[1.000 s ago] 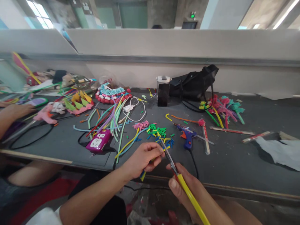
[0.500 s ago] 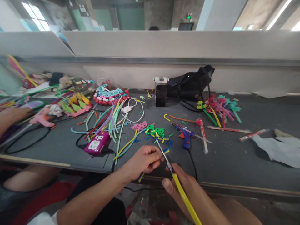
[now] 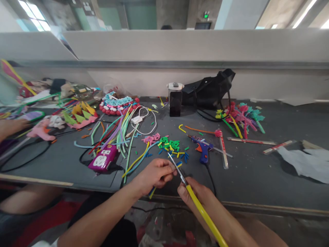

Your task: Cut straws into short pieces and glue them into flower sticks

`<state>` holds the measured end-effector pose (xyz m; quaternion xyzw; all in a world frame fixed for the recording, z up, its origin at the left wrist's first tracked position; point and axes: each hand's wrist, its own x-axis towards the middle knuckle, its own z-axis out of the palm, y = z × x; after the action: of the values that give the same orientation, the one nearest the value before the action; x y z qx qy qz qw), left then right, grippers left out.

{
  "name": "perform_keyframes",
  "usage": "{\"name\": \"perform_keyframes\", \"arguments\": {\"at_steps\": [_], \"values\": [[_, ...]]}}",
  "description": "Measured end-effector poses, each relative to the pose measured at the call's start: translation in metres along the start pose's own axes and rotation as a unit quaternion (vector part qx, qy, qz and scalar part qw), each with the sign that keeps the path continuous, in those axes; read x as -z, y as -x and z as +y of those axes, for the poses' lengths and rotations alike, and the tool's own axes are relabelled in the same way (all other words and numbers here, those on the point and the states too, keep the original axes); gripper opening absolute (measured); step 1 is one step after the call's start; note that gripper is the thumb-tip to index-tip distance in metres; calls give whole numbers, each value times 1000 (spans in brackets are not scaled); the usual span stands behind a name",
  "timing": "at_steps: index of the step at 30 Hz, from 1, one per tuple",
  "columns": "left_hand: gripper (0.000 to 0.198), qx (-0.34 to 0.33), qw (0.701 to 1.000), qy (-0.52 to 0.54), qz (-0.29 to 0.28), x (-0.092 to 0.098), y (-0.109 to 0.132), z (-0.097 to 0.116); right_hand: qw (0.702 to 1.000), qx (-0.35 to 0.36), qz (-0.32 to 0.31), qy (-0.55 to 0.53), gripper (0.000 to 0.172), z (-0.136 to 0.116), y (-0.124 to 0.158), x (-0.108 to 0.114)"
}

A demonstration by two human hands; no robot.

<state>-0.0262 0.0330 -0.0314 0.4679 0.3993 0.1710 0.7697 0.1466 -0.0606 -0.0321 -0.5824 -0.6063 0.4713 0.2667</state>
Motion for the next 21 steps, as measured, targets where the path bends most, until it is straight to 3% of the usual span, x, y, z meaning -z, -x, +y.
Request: {"name": "perform_keyframes", "arguments": {"at_steps": [14, 21], "values": [[35, 57, 998, 28, 22, 9, -11, 6, 998, 0, -43, -45, 48, -9, -21, 20], [34, 45, 998, 39, 33, 15, -15, 0, 999, 22, -18, 30, 44, 2, -31, 13]]}}
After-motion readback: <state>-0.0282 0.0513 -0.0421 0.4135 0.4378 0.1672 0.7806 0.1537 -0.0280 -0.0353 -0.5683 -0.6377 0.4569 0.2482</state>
